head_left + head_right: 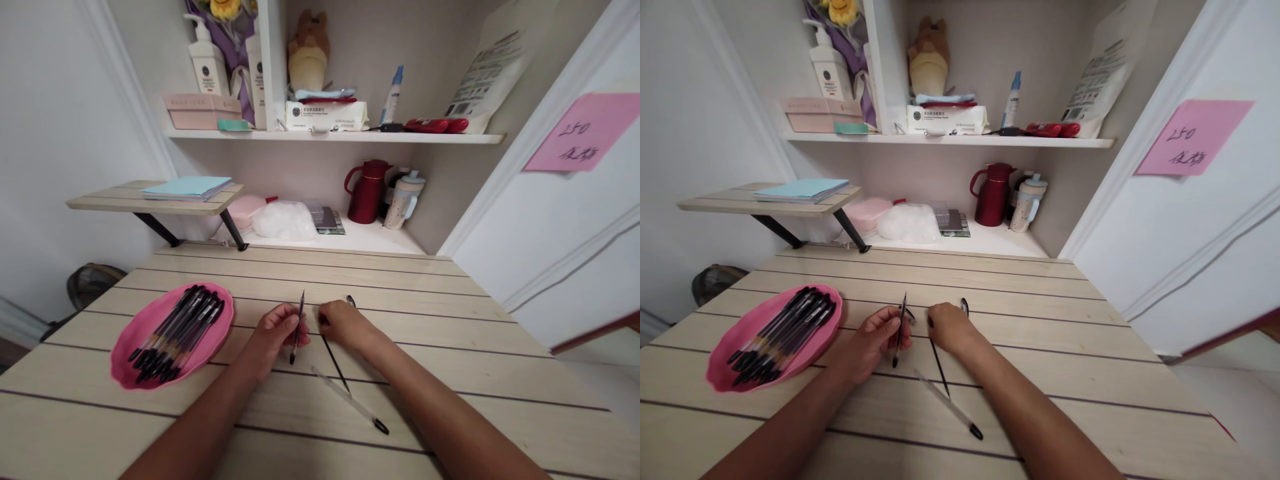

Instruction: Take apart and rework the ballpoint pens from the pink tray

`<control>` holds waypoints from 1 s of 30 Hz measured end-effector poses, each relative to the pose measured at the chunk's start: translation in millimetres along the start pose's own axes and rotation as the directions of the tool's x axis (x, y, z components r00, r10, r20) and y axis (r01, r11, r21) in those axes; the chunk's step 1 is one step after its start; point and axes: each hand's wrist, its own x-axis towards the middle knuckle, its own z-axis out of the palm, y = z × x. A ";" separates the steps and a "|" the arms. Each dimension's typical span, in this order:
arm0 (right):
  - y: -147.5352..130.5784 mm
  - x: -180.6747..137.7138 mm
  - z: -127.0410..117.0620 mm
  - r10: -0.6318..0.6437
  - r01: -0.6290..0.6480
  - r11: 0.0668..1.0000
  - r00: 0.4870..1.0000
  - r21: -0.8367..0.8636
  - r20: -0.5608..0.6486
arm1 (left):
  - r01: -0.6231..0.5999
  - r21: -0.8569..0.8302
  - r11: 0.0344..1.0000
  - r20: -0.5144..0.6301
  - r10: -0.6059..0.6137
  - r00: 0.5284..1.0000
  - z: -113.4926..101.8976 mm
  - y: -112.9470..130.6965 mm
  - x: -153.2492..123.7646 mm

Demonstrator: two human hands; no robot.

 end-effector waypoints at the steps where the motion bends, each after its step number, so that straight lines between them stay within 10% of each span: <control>1: -1.1 -0.8 0.2 0.004 -0.004 1.000 1.000 -0.009 -0.001 | 0.000 0.006 1.000 -0.001 0.000 1.000 0.4 0.4 -0.2; 13: 10.1 -3.1 -26.4 0.007 0.041 0.941 0.990 0.337 -0.139 | 0.017 0.076 0.997 0.006 -0.017 1.000 1.2 1.0 -1.3; 30: 32.2 -32.9 -37.9 0.064 -0.065 0.998 0.991 0.006 0.121 | -0.021 0.009 1.000 0.005 0.021 1.000 -5.0 -0.9 0.9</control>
